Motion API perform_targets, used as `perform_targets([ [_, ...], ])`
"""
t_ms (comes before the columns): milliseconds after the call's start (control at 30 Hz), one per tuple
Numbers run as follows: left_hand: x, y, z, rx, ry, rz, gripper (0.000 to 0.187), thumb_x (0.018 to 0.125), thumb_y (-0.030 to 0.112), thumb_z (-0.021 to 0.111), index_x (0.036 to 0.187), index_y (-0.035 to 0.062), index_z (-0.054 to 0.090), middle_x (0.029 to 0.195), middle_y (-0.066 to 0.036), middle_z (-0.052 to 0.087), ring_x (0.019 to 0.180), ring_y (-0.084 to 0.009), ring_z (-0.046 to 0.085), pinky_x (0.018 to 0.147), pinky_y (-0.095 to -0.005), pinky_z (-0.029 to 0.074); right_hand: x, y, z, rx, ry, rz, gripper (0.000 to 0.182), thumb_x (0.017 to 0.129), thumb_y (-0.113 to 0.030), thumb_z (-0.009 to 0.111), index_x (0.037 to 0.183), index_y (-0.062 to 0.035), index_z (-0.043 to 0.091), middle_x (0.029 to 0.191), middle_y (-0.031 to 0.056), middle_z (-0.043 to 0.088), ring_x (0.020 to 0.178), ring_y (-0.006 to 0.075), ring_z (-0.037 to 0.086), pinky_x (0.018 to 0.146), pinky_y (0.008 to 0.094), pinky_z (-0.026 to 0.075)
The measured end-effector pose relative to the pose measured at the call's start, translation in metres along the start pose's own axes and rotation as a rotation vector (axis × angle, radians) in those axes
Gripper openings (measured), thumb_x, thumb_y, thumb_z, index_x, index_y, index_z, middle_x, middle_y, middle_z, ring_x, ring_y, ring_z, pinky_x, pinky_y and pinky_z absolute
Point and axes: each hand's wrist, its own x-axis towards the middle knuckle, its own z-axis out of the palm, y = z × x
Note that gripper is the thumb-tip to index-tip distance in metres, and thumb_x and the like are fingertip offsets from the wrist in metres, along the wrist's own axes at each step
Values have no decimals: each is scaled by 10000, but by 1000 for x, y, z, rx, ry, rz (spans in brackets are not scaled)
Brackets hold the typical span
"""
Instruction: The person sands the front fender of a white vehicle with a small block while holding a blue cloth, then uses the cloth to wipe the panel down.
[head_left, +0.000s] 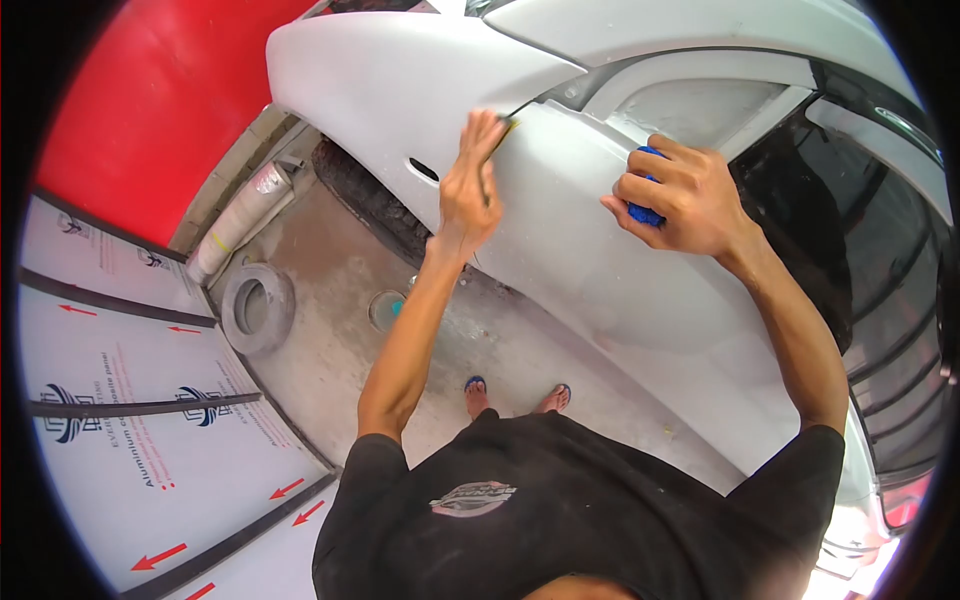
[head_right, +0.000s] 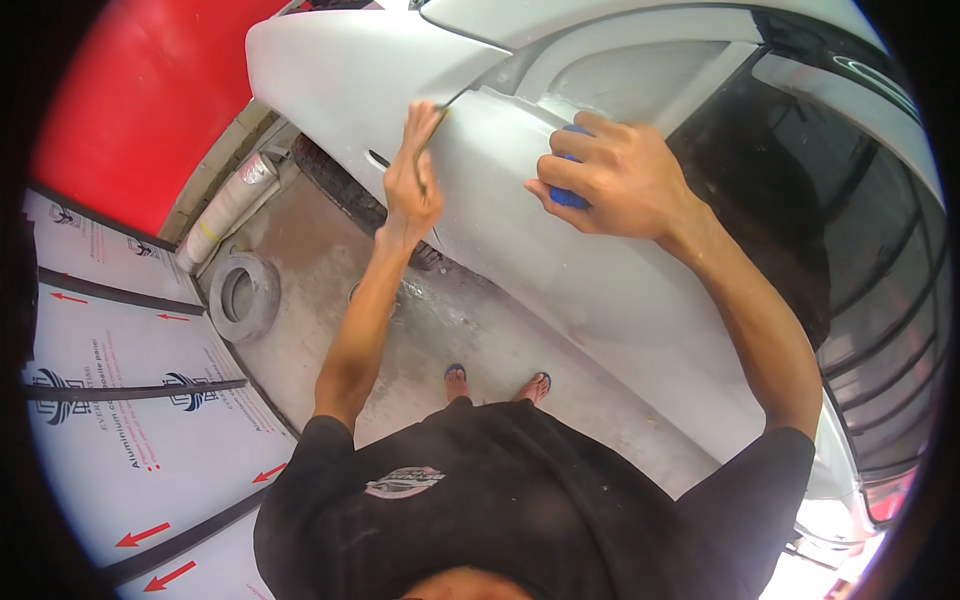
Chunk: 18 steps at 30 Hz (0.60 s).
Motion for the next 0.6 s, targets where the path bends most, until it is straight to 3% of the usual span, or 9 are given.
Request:
perform_targets([
  [100,19,4,-6,58,-94,76,440,1087,-4,386,1485,-44,570,1566,-228,567,1534,-405,438,1264,-517,379,2,-3,-3,-11,2,2,228,871,-247,842,782,-169,648,757,-34,619,714,189,602,512,347,495],
  [133,4,-8,-11,20,-99,69,495,999,-84,469,1474,-15,591,1570,-207,571,1529,-386,451,1273,-525,368,3,-1,-1,-3,4,-9,229,871,-249,843,782,-170,647,760,-34,619,716,188,604,510,347,496],
  [267,-19,-31,-9,11,-14,36,497,999,-71,498,1480,4,599,1574,-157,582,1532,-343,456,1272,-529,366,1,0,-2,10,25,-20,239,844,-198,861,764,-158,640,760,-18,597,693,188,589,500,334,478],
  [400,46,6,1,66,-108,194,498,1001,-66,528,1487,17,600,1591,-129,571,1544,-318,442,1288,-526,344,5,-1,-3,18,19,-30,250,830,-173,870,755,-152,631,762,-12,587,677,191,574,497,328,467],
  [500,19,-15,-26,100,-197,114,498,999,-69,530,1484,18,602,1596,-134,563,1549,-321,431,1299,-498,335,4,-1,-2,24,47,-30,260,836,-180,865,745,-153,624,759,-15,587,677,189,574,497,328,467],
  [600,-11,-40,-22,78,-123,62,500,1002,-64,528,1490,19,595,1598,-135,560,1551,-320,429,1302,-494,329,3,0,-2,23,44,-29,258,843,-179,859,739,-154,623,751,-17,585,680,186,577,501,328,471],
])
